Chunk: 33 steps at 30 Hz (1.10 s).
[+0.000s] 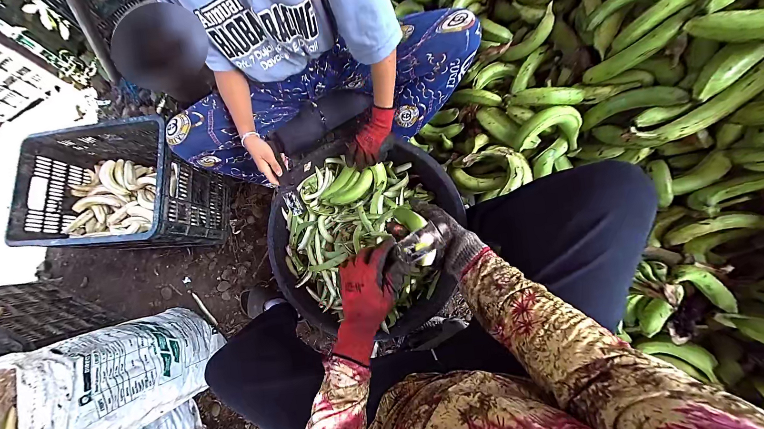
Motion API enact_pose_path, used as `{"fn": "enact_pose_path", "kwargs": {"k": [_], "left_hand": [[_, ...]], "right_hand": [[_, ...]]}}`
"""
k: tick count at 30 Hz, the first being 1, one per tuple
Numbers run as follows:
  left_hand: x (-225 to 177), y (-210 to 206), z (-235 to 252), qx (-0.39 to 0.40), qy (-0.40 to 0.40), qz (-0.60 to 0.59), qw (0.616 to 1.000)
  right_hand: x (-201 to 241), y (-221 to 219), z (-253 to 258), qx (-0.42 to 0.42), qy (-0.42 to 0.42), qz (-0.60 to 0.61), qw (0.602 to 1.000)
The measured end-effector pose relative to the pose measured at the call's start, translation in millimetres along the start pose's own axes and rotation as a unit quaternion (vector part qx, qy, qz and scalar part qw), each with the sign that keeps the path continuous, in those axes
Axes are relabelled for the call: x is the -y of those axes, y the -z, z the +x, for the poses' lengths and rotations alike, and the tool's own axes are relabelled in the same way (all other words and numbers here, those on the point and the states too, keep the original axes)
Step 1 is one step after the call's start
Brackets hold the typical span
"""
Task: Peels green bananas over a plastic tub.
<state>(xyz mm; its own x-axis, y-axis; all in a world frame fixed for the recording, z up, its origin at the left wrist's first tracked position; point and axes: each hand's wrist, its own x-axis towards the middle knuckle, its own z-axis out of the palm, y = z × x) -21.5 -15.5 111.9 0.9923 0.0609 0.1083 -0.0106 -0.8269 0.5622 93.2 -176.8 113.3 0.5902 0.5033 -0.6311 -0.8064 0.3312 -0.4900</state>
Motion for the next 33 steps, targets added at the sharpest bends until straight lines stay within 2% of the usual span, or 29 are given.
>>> {"fn": "enact_pose_path", "kwargs": {"k": [2, 4, 6, 9, 12, 15, 17, 20, 22, 24, 26, 28, 30, 33], "left_hand": [[-4, 0, -12, -0.033, -0.061, 0.026, 0.997], [-2, 1, -16, -0.059, -0.075, 0.037, 0.995], [1, 1, -15, -0.081, -0.074, 0.048, 0.993], [-1, -2, -10, -0.105, -0.07, 0.056, 0.99], [-7, -4, -4, -0.084, -0.022, 0.035, 0.996], [-8, -3, 4, -0.047, 0.037, 0.005, 0.998], [-5, -3, 11, -0.038, 0.075, -0.012, 0.996], [2, -3, 24, -0.009, 0.137, -0.03, 0.99], [8, -3, 34, 0.021, 0.18, -0.033, 0.983], [15, 0, 43, 0.047, 0.219, -0.032, 0.974], [21, 3, 47, 0.051, 0.235, -0.046, 0.97], [22, 5, 46, 0.027, 0.221, -0.059, 0.973], [18, 7, 39, 0.012, 0.168, -0.069, 0.983], [7, 8, 19, 0.014, 0.04, -0.083, 0.996]], "right_hand": [[7, 0, 0, 0.048, -0.034, 0.088, 0.994], [6, 0, 3, 0.063, -0.035, 0.144, 0.987], [5, 1, 6, 0.059, -0.04, 0.131, 0.989], [3, -7, 1, 0.006, -0.041, 0.047, 0.998], [-6, -13, -10, -0.032, 0.002, -0.05, 0.998], [-17, -7, -13, -0.022, 0.118, -0.166, 0.979], [-26, -7, -10, -0.046, 0.159, -0.202, 0.965], [-32, -10, -8, -0.075, 0.163, -0.259, 0.949], [-27, -12, -15, -0.058, 0.144, -0.342, 0.927], [-26, -12, -16, -0.033, 0.123, -0.37, 0.92], [-22, -10, -16, -0.012, 0.103, -0.349, 0.931], [-17, -1, -8, -0.004, 0.096, -0.27, 0.958], [-11, 7, 0, -0.005, 0.092, -0.168, 0.982], [6, -3, -5, -0.023, 0.063, -0.026, 0.997]]}}
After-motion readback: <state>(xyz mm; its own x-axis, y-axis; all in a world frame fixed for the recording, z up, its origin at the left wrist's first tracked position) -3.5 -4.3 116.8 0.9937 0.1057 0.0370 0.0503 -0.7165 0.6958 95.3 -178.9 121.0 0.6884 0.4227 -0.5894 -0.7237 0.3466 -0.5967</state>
